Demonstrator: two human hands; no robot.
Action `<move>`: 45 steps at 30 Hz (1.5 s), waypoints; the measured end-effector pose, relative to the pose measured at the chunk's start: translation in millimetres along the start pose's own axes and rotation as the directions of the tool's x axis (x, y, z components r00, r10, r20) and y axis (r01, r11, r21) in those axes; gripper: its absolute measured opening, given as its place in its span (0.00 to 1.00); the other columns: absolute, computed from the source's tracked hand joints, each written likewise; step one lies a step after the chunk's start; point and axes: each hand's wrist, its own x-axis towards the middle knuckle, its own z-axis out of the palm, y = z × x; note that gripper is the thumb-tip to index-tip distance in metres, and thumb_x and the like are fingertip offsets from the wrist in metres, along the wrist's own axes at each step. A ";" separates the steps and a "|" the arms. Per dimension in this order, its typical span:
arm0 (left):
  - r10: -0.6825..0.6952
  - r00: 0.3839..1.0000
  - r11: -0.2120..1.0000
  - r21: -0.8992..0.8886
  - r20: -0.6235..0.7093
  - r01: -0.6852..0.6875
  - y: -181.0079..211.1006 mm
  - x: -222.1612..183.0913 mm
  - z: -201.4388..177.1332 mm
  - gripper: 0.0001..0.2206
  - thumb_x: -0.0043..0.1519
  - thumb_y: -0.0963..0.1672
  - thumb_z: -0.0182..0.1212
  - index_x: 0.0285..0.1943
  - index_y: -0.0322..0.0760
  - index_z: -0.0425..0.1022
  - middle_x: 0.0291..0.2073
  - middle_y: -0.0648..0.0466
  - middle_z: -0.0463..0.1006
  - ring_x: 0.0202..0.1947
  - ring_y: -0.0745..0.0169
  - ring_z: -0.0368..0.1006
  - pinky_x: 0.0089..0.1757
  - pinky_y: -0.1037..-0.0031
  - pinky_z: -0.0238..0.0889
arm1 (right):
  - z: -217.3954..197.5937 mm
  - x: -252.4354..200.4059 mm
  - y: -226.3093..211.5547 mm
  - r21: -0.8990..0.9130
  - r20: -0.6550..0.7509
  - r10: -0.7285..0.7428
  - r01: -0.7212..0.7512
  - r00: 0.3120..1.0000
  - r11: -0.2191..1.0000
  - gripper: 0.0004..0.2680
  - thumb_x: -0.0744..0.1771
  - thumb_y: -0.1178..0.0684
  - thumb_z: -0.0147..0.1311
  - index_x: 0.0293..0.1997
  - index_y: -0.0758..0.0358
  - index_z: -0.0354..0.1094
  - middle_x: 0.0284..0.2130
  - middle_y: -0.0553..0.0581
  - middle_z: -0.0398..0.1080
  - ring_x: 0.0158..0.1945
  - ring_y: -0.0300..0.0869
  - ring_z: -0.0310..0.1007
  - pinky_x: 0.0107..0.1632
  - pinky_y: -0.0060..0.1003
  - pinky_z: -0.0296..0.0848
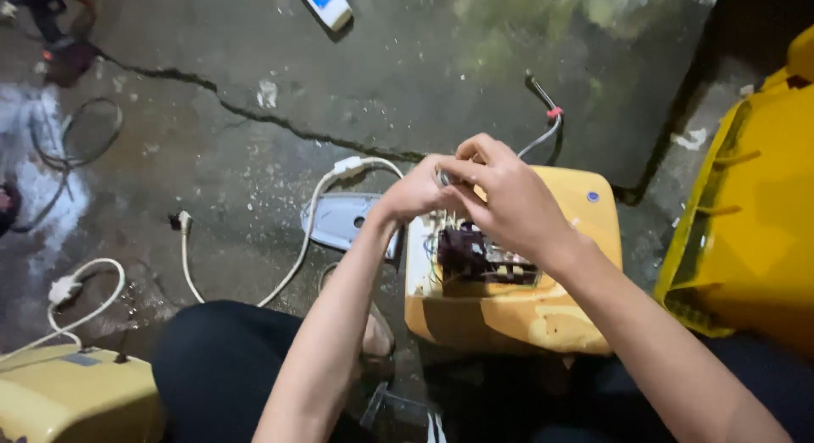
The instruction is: The person uses a screwdriver to tighten screws on the internal components of a yellow appliance, then places the cover back on and secures it with screws.
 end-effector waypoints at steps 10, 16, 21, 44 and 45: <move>0.355 0.607 0.897 0.443 -0.711 -0.005 -23.0 -9.9 52.2 0.05 0.53 0.44 0.67 0.35 0.44 0.76 0.25 0.51 0.74 0.31 0.62 0.73 0.38 0.74 0.65 | 17.8 -1.7 4.7 -0.163 -0.083 -0.041 0.027 0.996 0.986 0.08 0.65 0.51 0.63 0.48 0.48 0.76 0.39 0.46 0.66 0.44 0.44 0.69 0.47 0.44 0.70; 0.063 0.996 0.998 -0.001 0.065 -0.063 5.4 8.3 14.2 0.09 0.47 0.42 0.75 0.37 0.41 0.85 0.31 0.59 0.82 0.35 0.70 0.70 0.39 0.75 0.69 | 8.5 -3.6 21.0 -0.064 -0.003 -0.044 0.044 0.999 0.997 0.05 0.67 0.53 0.60 0.46 0.54 0.77 0.40 0.50 0.70 0.47 0.47 0.69 0.51 0.44 0.69; 0.043 0.934 0.985 0.169 -0.354 0.018 -0.6 1.1 29.3 0.06 0.51 0.39 0.67 0.36 0.41 0.80 0.21 0.55 0.76 0.19 0.67 0.75 0.24 0.74 0.69 | 9.2 -1.1 19.0 -0.039 -0.042 -0.022 0.020 0.999 0.999 0.06 0.67 0.56 0.59 0.47 0.56 0.77 0.39 0.50 0.72 0.49 0.47 0.71 0.53 0.46 0.68; 0.221 0.612 0.951 0.307 -0.760 0.038 -9.4 -9.8 64.0 0.05 0.53 0.45 0.64 0.38 0.50 0.79 0.29 0.55 0.79 0.33 0.58 0.78 0.41 0.71 0.71 | 13.3 7.9 8.4 -0.011 0.004 -0.017 0.017 1.000 1.000 0.09 0.66 0.51 0.63 0.50 0.52 0.77 0.43 0.48 0.74 0.49 0.46 0.70 0.54 0.45 0.66; 0.416 0.627 0.896 0.414 -0.658 -0.160 -24.3 -4.9 59.0 0.05 0.54 0.48 0.66 0.33 0.48 0.79 0.25 0.56 0.79 0.30 0.63 0.77 0.39 0.74 0.69 | 13.5 6.6 6.6 0.006 -0.003 0.007 -0.007 1.000 1.000 0.09 0.66 0.51 0.63 0.50 0.50 0.77 0.43 0.45 0.73 0.50 0.44 0.70 0.55 0.44 0.66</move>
